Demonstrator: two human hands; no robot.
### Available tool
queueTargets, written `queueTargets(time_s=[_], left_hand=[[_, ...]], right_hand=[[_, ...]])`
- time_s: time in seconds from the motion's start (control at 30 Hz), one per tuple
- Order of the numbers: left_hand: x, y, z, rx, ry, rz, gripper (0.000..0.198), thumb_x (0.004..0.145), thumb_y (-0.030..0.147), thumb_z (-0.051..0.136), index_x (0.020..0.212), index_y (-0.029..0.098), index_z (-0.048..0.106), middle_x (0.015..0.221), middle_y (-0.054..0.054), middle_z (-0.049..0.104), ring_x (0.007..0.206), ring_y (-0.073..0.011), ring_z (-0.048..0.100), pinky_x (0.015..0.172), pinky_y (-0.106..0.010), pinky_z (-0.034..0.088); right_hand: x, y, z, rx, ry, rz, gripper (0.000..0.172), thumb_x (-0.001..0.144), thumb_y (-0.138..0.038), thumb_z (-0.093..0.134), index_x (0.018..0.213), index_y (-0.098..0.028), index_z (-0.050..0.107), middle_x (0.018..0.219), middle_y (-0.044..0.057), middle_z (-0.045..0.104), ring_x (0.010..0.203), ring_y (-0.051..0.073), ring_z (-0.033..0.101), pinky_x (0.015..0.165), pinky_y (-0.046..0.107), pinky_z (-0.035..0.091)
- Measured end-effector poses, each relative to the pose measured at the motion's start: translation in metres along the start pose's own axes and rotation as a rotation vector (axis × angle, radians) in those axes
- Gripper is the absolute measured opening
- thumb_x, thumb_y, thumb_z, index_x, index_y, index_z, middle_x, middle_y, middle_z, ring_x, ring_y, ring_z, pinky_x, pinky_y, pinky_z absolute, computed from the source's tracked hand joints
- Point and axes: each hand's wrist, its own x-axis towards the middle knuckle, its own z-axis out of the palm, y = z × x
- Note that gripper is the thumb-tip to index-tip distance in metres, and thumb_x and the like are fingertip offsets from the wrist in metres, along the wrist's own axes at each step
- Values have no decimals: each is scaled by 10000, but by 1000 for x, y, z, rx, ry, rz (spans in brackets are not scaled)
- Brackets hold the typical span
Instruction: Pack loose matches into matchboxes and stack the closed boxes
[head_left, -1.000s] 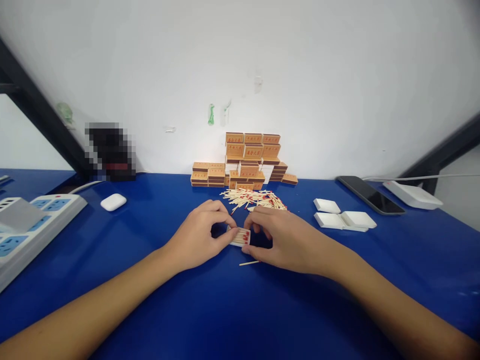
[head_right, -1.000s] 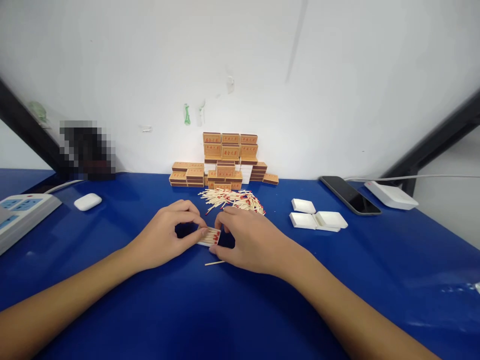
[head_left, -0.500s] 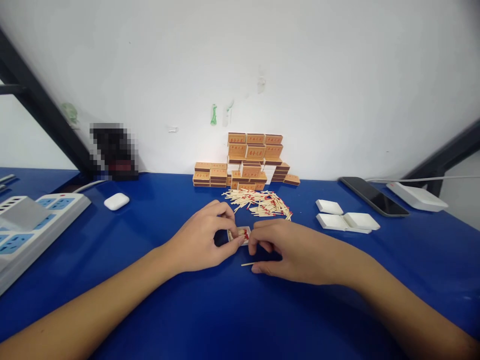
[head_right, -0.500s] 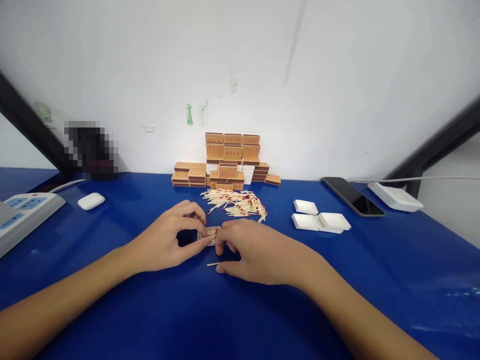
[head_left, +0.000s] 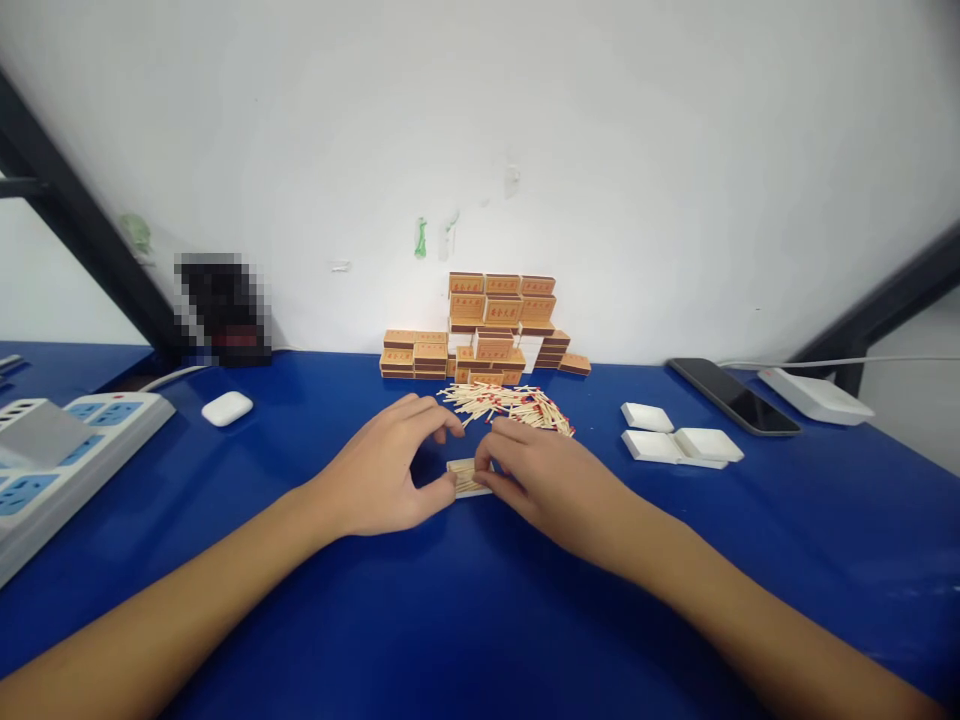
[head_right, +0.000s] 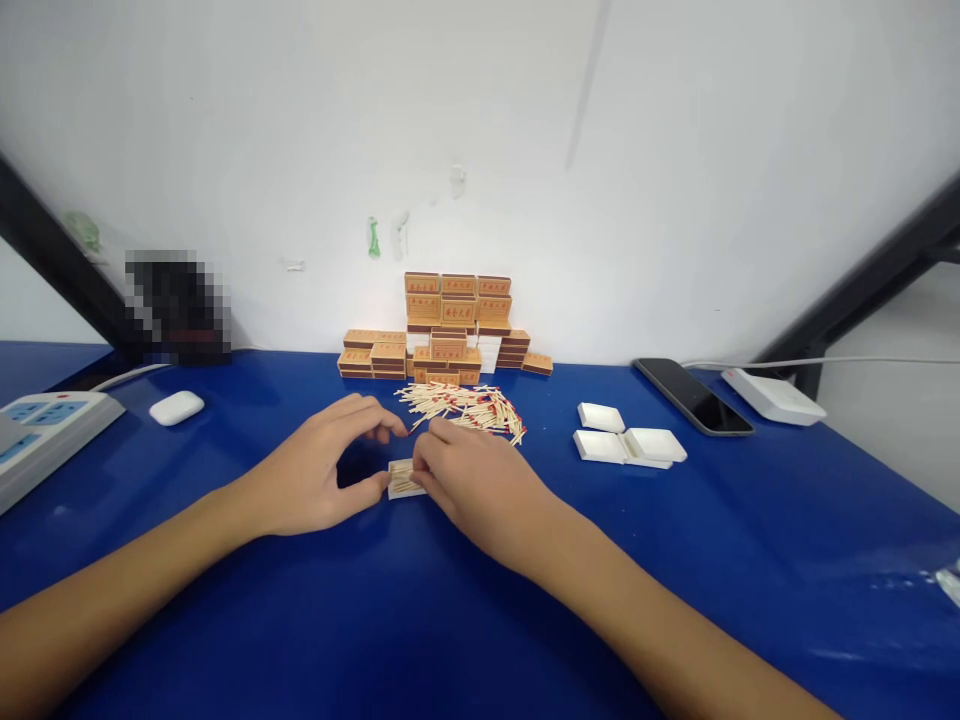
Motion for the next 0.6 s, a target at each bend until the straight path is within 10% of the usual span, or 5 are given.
queueTargets(time_s=[0.23,0.6], left_hand=[[-1,-2,8,74,-87,1,313,834,457,775,1018,217,694,1036,-68,672,987,-270,614,897,-452,518],[-3,-5,10,72,-80,57,279,900,437,738,1078,222,726,1022,-62,672,992,-253,612,873,-415,517]], right_hand=[[-5,56,-41,-58,216,116,135,994,-264,563,952,-198,672,887,60,670,767,189,580,687,314,403],[-13,85,-40,-18,-160,240,140,906,-347,684,847,-221,700,770,15,642,661,167,538,592,295,361]])
